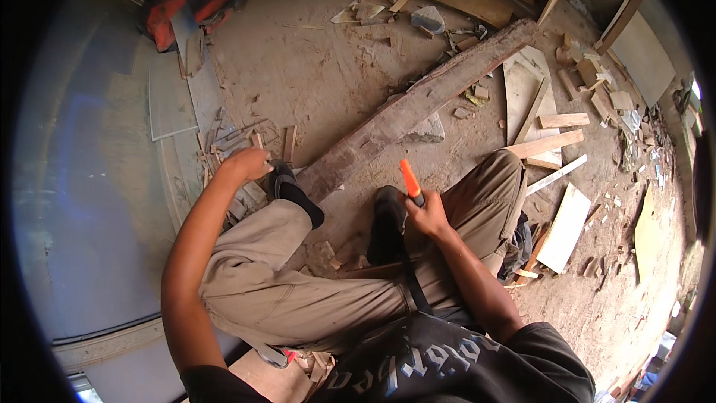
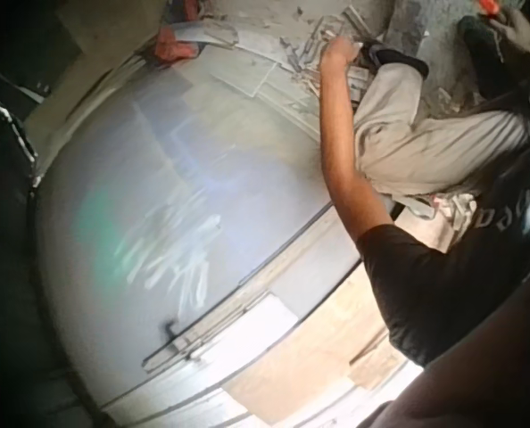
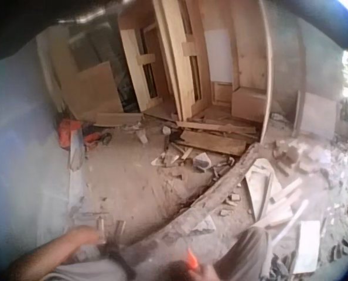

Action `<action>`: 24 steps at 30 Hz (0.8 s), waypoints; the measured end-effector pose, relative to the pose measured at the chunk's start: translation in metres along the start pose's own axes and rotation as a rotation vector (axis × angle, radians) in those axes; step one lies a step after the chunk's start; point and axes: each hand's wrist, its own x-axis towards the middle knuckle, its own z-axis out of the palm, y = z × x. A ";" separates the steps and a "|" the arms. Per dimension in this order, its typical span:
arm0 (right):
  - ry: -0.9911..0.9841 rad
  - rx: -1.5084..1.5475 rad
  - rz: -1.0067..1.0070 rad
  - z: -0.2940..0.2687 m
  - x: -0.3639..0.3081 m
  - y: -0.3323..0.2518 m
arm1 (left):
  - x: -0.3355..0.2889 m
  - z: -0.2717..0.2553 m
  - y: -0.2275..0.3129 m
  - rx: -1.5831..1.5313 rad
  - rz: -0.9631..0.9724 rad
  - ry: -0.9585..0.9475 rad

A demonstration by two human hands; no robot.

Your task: The person sits on the floor and uses a hand saw to cut a piece of wood. They hold the wood steady with their left hand and saw with their right hand, making several cuts along the length of the wood.

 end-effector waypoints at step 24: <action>0.235 -0.295 0.018 -0.010 0.002 -0.002 | 0.193 0.164 0.132 -0.652 -0.325 0.287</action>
